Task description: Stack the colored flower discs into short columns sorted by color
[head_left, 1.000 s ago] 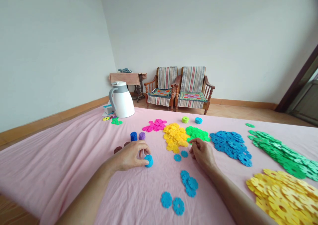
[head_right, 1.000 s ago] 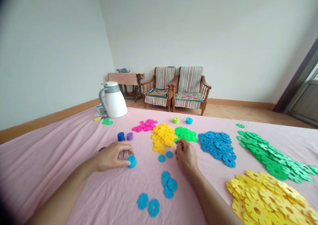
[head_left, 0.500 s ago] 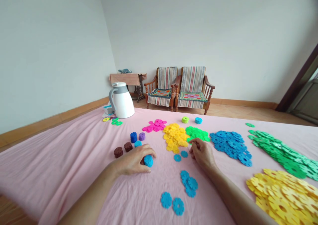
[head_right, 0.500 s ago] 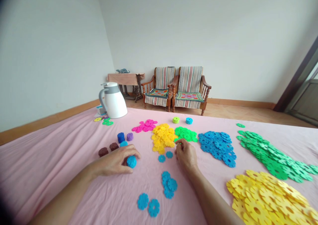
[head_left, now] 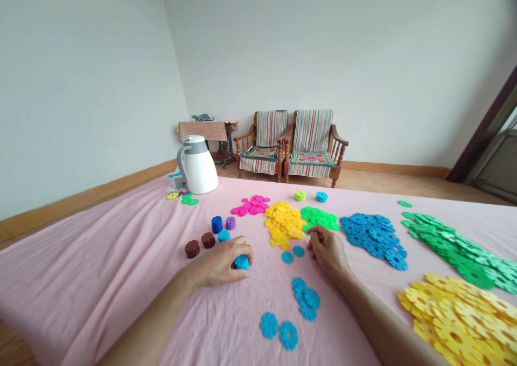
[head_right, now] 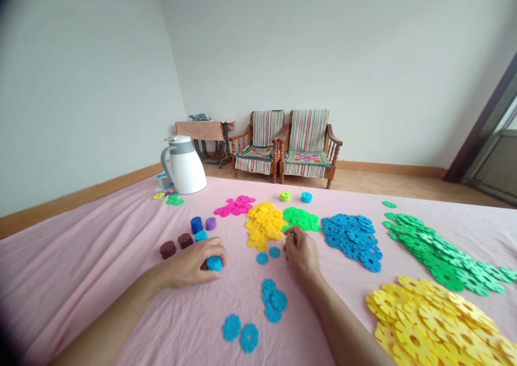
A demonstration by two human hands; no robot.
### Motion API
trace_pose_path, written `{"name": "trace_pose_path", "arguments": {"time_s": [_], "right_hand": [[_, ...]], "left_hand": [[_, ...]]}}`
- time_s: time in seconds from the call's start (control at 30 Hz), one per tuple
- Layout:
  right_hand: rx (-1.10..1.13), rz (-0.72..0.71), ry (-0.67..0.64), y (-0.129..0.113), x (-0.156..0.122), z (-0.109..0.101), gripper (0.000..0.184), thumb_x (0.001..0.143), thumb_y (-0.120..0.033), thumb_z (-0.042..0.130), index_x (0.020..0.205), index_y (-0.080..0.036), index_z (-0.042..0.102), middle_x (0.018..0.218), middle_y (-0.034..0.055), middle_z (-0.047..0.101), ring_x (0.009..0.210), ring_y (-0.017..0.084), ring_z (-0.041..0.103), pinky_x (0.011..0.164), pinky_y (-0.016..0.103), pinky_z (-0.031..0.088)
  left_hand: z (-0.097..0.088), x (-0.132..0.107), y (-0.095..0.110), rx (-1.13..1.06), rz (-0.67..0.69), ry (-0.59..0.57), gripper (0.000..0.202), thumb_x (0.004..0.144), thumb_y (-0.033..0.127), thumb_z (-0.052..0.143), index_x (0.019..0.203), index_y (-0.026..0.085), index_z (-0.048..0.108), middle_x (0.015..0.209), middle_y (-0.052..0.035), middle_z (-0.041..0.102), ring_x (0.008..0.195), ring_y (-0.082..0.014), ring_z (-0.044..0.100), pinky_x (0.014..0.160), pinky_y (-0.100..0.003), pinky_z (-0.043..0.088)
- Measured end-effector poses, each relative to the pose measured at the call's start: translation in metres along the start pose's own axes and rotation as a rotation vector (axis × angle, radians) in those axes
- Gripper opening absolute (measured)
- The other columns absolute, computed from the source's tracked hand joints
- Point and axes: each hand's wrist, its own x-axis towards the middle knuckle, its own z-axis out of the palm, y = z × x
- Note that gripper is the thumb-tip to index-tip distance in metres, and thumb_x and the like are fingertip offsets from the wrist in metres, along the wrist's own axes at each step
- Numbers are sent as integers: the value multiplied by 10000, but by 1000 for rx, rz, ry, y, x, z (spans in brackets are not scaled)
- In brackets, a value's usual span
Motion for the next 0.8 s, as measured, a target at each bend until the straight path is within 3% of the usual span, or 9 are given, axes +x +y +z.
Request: {"name": "trace_pose_path", "arguments": {"time_s": [0.23, 0.43, 0.8], "right_hand": [[3, 1, 2, 0, 0, 0, 259, 781, -293, 375, 832, -185, 605, 532, -14, 625, 419, 122, 551, 434, 208, 367], [10, 6, 4, 1, 0, 0, 262, 780, -297, 382, 834, -182, 611, 531, -9, 625, 423, 123, 555, 437, 211, 376], [8, 2, 9, 1, 0, 0, 283, 777, -300, 378, 848, -177, 623, 523, -11, 620, 419, 122, 550, 440, 213, 378]], "left_hand": [[1, -1, -3, 18, -2, 18, 102, 705, 140, 541, 785, 196, 568, 837, 2, 516, 781, -147, 510, 727, -240, 367], [-5, -6, -3, -29, -44, 43, 327, 663, 159, 600, 979, 232, 563, 939, 2, 511, 810, -155, 509, 720, -243, 384], [-1, -4, -2, 37, -27, 12, 162, 691, 120, 531, 822, 209, 562, 855, 7, 503, 789, -143, 501, 737, -243, 360]]}}
